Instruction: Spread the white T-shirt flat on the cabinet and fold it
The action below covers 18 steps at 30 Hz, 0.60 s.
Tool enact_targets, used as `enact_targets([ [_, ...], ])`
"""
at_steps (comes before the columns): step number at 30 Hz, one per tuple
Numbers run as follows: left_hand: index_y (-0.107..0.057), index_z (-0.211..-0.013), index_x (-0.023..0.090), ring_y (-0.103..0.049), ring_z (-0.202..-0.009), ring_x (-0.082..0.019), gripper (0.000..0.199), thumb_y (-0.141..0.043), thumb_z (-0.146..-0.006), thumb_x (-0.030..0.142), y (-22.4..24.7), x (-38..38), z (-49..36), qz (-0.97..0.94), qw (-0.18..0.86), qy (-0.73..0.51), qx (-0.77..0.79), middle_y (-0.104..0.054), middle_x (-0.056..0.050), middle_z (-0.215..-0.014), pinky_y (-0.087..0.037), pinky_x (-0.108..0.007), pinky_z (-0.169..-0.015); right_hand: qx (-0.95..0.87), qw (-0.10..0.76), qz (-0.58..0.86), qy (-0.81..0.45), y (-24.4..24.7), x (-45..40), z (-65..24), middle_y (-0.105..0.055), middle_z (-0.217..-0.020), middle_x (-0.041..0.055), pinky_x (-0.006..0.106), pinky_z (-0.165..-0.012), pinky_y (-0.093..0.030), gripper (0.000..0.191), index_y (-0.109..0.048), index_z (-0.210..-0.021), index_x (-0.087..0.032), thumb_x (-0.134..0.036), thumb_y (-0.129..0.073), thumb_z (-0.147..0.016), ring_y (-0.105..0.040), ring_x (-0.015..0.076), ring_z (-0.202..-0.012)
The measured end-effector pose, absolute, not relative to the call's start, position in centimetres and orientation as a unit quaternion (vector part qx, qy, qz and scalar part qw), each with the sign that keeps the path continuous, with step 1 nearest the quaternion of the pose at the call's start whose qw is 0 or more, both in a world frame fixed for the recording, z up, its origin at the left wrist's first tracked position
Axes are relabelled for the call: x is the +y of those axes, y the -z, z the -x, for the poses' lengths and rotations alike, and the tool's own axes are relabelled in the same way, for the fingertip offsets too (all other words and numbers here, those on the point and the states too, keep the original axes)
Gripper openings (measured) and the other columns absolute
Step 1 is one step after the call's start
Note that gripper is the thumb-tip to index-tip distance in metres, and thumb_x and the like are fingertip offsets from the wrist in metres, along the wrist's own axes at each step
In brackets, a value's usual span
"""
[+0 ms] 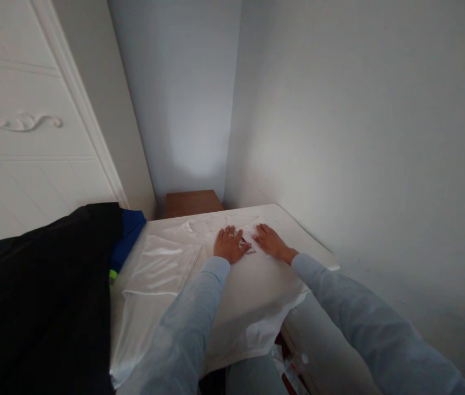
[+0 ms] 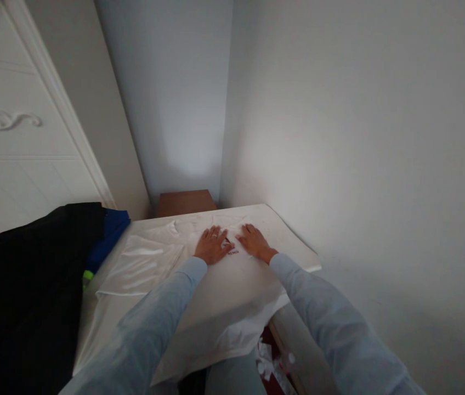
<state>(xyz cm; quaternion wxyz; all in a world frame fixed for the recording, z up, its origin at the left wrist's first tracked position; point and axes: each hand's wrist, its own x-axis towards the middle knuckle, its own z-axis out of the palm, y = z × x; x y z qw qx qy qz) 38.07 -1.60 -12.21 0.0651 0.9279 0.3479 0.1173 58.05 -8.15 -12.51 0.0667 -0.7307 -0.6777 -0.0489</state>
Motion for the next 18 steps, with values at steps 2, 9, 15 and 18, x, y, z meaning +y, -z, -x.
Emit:
enact_targets([
  [2,-0.042,-0.152,0.016,-0.026,-0.15,-0.032,0.073,-0.034,-0.097,0.064,12.3,-1.5,-38.1,-0.927,0.06,-0.119,0.35,-0.035,-0.017,-0.16,-0.017,-0.048,-0.123,-0.674,0.06,0.735,0.044,12.7,-8.6,-59.4,-0.044,-0.15,0.0257,0.046,-0.117,-0.035,0.056,-0.043,-0.146,-0.003,-0.038,-0.035,-0.103,-0.039,0.031,-0.143],
  [9,-0.042,-0.151,0.017,-0.025,-0.15,-0.034,0.071,-0.032,-0.098,0.062,12.6,-1.4,-38.2,-0.93,0.057,-0.12,0.342,-0.027,-0.013,-0.164,-0.017,-0.05,-0.122,-0.67,0.035,0.741,0.03,13.1,-9.6,-62.0,-0.039,-0.155,0.0232,0.043,-0.119,-0.031,0.06,-0.039,-0.15,-0.003,-0.041,-0.031,-0.104,-0.035,0.0284,-0.146],
  [15,-0.043,-0.15,0.02,-0.026,-0.15,-0.033,0.067,-0.033,-0.098,0.06,12.4,-1.7,-38.1,-0.93,0.066,-0.122,0.34,-0.037,-0.01,-0.16,-0.016,-0.05,-0.122,-0.67,0.02,0.741,0.035,13.5,-9.5,-62.0,-0.036,-0.157,0.0237,0.047,-0.119,-0.032,0.061,-0.037,-0.151,-0.004,-0.042,-0.029,-0.104,-0.033,0.0297,-0.147],
  [18,-0.042,-0.151,0.019,-0.026,-0.15,-0.034,0.068,-0.034,-0.097,0.06,12.3,-1.7,-38.1,-0.928,0.072,-0.118,0.346,-0.036,-0.012,-0.16,-0.016,-0.051,-0.122,-0.672,0.012,0.739,0.036,13.5,-9.5,-62.0,-0.035,-0.157,0.0239,0.047,-0.119,-0.031,0.062,-0.035,-0.151,-0.003,-0.043,-0.028,-0.104,-0.032,0.0301,-0.148],
])
